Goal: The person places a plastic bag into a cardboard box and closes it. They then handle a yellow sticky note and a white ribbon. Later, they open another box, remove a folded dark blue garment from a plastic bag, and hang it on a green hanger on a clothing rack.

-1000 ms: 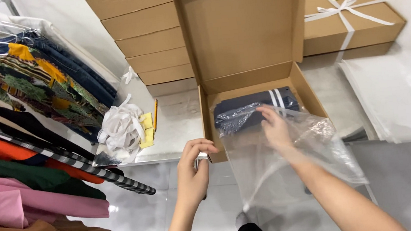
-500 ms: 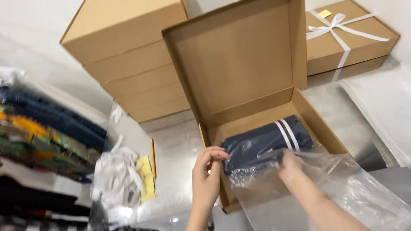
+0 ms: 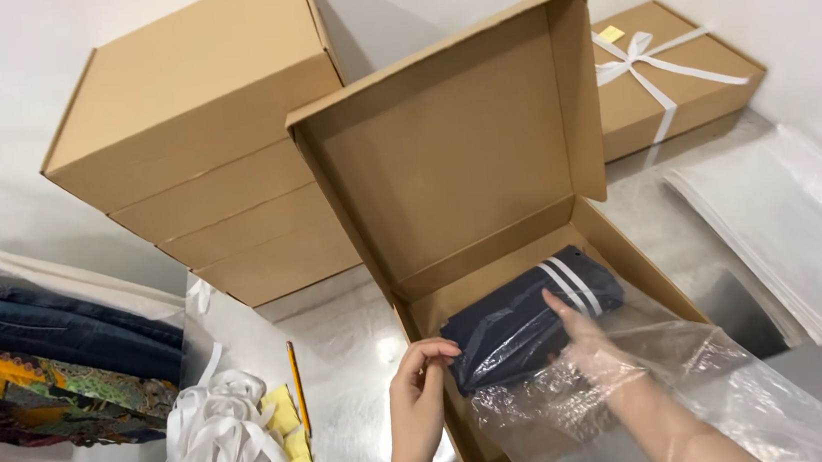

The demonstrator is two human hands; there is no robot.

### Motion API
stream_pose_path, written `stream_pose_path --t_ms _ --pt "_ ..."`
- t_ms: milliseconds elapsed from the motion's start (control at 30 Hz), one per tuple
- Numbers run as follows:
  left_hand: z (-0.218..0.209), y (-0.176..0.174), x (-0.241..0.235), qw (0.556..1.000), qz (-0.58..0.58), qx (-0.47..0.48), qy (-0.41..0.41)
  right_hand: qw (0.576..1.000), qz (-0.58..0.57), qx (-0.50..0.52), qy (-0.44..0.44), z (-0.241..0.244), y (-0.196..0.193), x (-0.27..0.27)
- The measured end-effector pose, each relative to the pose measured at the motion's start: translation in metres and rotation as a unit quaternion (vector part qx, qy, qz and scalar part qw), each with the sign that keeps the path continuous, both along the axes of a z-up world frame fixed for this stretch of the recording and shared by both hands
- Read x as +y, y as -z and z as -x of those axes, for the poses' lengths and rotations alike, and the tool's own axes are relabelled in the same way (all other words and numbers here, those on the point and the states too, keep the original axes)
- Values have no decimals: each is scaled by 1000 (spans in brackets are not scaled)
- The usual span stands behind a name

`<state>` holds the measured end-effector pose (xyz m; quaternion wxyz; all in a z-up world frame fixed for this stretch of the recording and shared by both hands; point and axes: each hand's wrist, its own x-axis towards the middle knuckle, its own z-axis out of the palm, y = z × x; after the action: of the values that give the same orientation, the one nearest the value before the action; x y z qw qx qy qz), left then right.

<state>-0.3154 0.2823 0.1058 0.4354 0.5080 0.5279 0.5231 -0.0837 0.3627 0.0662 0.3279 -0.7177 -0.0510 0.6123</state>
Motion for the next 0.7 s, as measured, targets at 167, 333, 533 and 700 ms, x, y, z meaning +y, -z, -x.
stream_pose_path --t_ms 167,333,533,700 --pt "2 3 16 998 26 39 -29 1000 18 11 20 -6 34 35" --pt "-6 -23 46 997 -22 56 -42 982 -140 123 13 -4 16 49" --pt "-36 -37 90 994 -47 98 -21 952 -242 89 -163 -32 -47 54" --pt "-61 -36 101 998 -18 -41 40 883 -418 129 -168 -61 -55 62"
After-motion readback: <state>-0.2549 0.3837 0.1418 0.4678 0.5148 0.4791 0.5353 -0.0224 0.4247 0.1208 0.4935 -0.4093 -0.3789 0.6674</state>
